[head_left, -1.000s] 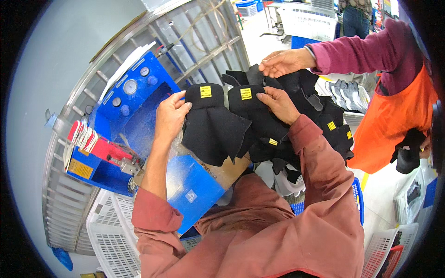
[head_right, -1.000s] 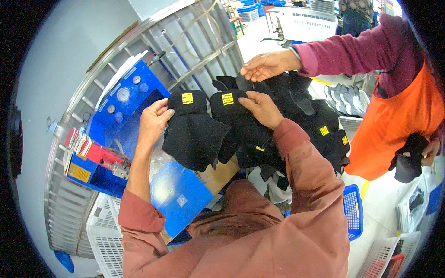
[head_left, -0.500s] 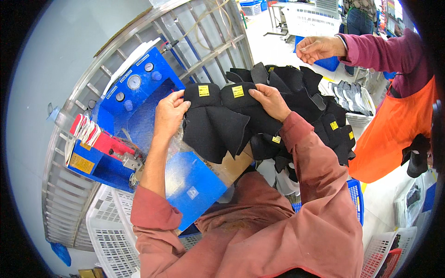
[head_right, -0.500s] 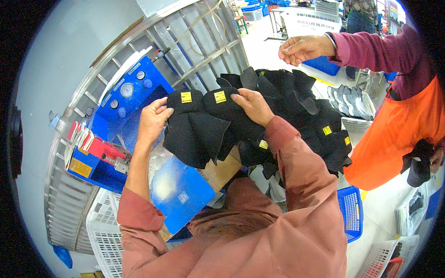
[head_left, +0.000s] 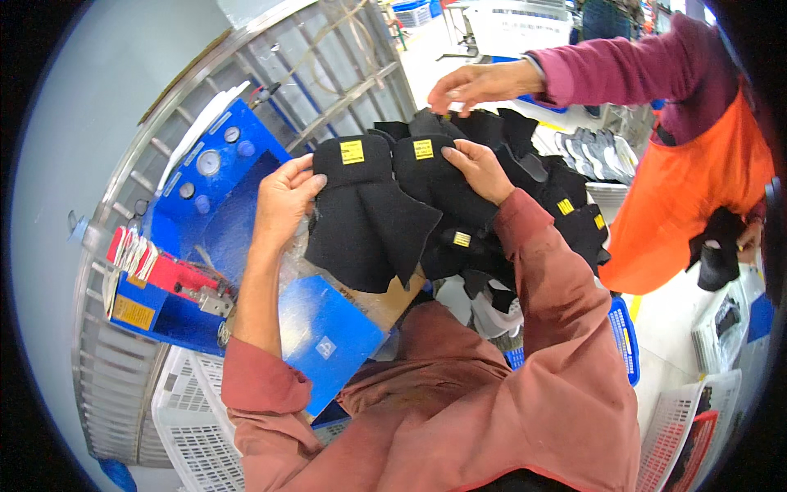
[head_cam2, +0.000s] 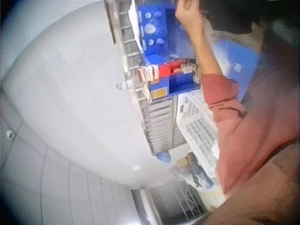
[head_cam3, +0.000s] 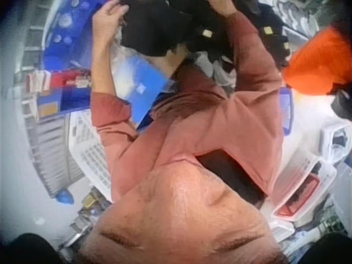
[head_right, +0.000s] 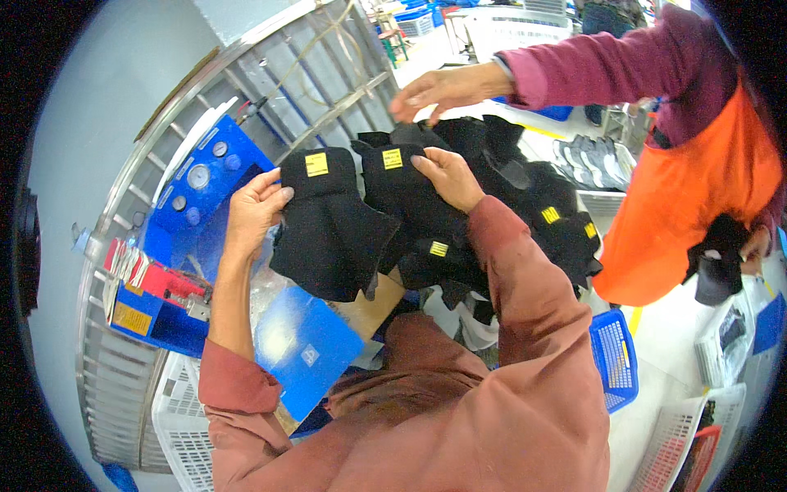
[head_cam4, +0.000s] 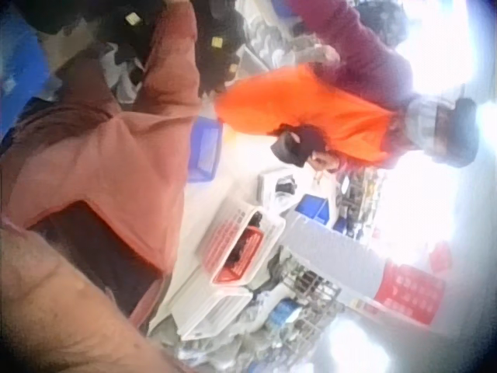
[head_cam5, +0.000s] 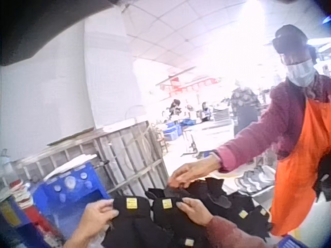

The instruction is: The person repeatedly picks black shoe parts from a pile, aligns them on a blue cutting machine, and presses the lever to cut or trim edges. Finished pieces are placed into a blue basket. The person occasionally inspects the cut edges and adjusts the parts before cutting.

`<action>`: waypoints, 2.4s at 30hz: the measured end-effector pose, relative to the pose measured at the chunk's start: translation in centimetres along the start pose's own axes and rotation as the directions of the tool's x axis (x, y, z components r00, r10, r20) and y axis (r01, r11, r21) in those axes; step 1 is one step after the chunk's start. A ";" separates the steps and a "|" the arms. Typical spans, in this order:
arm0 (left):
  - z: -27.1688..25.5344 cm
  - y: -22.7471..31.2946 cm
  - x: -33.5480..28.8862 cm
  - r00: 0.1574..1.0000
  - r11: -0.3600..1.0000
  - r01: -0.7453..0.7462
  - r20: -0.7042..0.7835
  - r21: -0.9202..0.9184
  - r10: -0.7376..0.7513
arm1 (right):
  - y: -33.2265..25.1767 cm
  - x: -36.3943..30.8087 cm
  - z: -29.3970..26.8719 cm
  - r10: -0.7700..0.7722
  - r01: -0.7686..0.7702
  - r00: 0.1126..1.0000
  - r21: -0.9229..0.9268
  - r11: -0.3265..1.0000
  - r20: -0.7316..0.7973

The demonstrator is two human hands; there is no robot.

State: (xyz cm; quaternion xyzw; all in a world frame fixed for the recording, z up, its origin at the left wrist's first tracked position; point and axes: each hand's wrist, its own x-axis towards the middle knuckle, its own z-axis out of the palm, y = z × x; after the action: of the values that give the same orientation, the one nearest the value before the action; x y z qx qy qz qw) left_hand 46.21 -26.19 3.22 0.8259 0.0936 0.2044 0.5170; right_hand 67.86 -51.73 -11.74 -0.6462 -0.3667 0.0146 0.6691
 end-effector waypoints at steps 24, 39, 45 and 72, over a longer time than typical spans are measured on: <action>9.2 2.5 0.6 0.978 0.977 0.016 0.204 -0.213 0.029 | -0.6 -11.2 -8.6 -0.094 -0.167 0.942 -0.693 0.701 -0.322; 9.7 -10.9 -17.3 0.861 0.767 0.460 0.435 -0.448 -0.263 | -4.0 -14.7 -2.1 -0.229 0.209 0.959 -0.965 0.160 0.170; 8.8 -13.4 -20.1 0.847 0.649 0.523 0.424 -0.552 -0.322 | -0.9 -12.1 -3.2 -0.173 0.161 0.980 -0.889 0.429 0.094; 4.2 -13.2 -22.8 0.921 0.722 0.241 -0.081 -0.648 -0.380 | -6.3 -20.3 19.4 0.231 -0.514 0.848 0.848 0.134 0.477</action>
State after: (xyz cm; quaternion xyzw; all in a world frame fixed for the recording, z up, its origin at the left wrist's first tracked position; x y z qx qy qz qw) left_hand 28.32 -32.08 -15.68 0.5524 0.2116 0.2190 0.7760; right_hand 40.27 -46.17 -17.84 -0.1634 -0.1799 0.4766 0.8449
